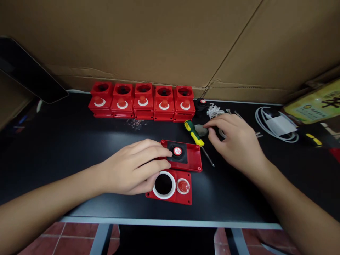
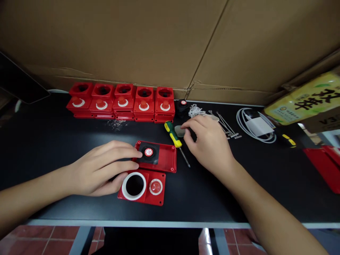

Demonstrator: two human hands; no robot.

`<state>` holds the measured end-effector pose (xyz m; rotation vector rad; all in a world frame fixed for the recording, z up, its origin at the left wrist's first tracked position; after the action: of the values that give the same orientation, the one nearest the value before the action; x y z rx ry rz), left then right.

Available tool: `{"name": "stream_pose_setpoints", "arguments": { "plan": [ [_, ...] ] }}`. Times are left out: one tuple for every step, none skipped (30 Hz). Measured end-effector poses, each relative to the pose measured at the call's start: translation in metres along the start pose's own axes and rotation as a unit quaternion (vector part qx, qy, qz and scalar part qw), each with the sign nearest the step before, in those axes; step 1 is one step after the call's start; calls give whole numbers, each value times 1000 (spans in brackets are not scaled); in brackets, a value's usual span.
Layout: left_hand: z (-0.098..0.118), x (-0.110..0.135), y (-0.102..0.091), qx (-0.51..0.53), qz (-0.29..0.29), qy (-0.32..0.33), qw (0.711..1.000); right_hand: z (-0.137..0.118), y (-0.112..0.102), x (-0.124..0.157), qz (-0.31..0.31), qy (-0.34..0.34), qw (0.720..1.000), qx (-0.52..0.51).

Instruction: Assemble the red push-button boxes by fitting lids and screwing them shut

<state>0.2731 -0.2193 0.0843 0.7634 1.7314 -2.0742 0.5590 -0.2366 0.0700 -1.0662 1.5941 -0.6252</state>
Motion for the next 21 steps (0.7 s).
{"name": "stream_pose_setpoints", "arguments": {
  "plan": [
    [0,0,0,0,1,4,1000,1,1,0,-4,0,1000,2],
    [1,-1,0,-1,1,7,1000,1,3,1,-9,-1,1000,5],
    [1,-1,0,-3,0,12,1000,2,4,1,-14,-2,1000,7],
    [2,-1,0,-4,1,18,1000,3,5,1,-19,-3,1000,10],
    [3,-2,-1,-6,0,24,1000,4,6,1,-26,-4,1000,13],
    [3,-2,-1,-7,-1,28,1000,5,8,1,-33,-6,999,15],
    [3,-2,-1,-7,-2,30,1000,6,9,1,-40,-7,999,17],
    [4,-3,-1,-6,-4,30,1000,7,10,1,-47,-8,999,19],
    [4,-3,-2,-5,-6,29,1000,8,11,1,-52,-8,998,21],
    [4,-3,-2,-4,-7,29,1000,9,12,2,-58,-8,998,22],
    [4,-3,-2,-2,-8,29,1000,10,13,2,-63,-8,998,23],
    [4,-2,-2,0,-8,30,1000,10,13,2,-69,-9,997,24],
    [5,-2,-2,3,-6,32,999,10,14,2,-74,-11,997,25],
    [5,-1,-2,6,-2,35,999,11,15,3,-79,-14,996,27],
    [5,0,-1,9,3,37,999,11,16,3,-83,-17,996,30],
    [5,1,-1,12,8,40,999,11,17,3,-86,-20,996,33],
    [5,2,0,14,12,43,999,11,18,4,-88,-23,995,36],
    [5,2,1,15,14,45,999,11,19,4,-90,-25,995,39],
    [5,3,1,15,16,46,999,11,19,4,-91,-28,995,43],
    [5,3,1,14,16,46,999,11,20,4,-92,-31,994,45],
    [5,2,1,11,16,46,999,12,20,5,-93,-33,994,47]
  ]
}}
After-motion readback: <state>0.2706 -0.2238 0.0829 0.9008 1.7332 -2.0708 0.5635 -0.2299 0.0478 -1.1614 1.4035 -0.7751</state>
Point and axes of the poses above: each hand's wrist, its own x-axis away from the middle knuckle, its own y-axis out of the palm, z = x × y, the point moved 6 cm from there along -x, towards the middle knuckle, and after that the axes turned 12 degrees about y, right-handed, at the moved point
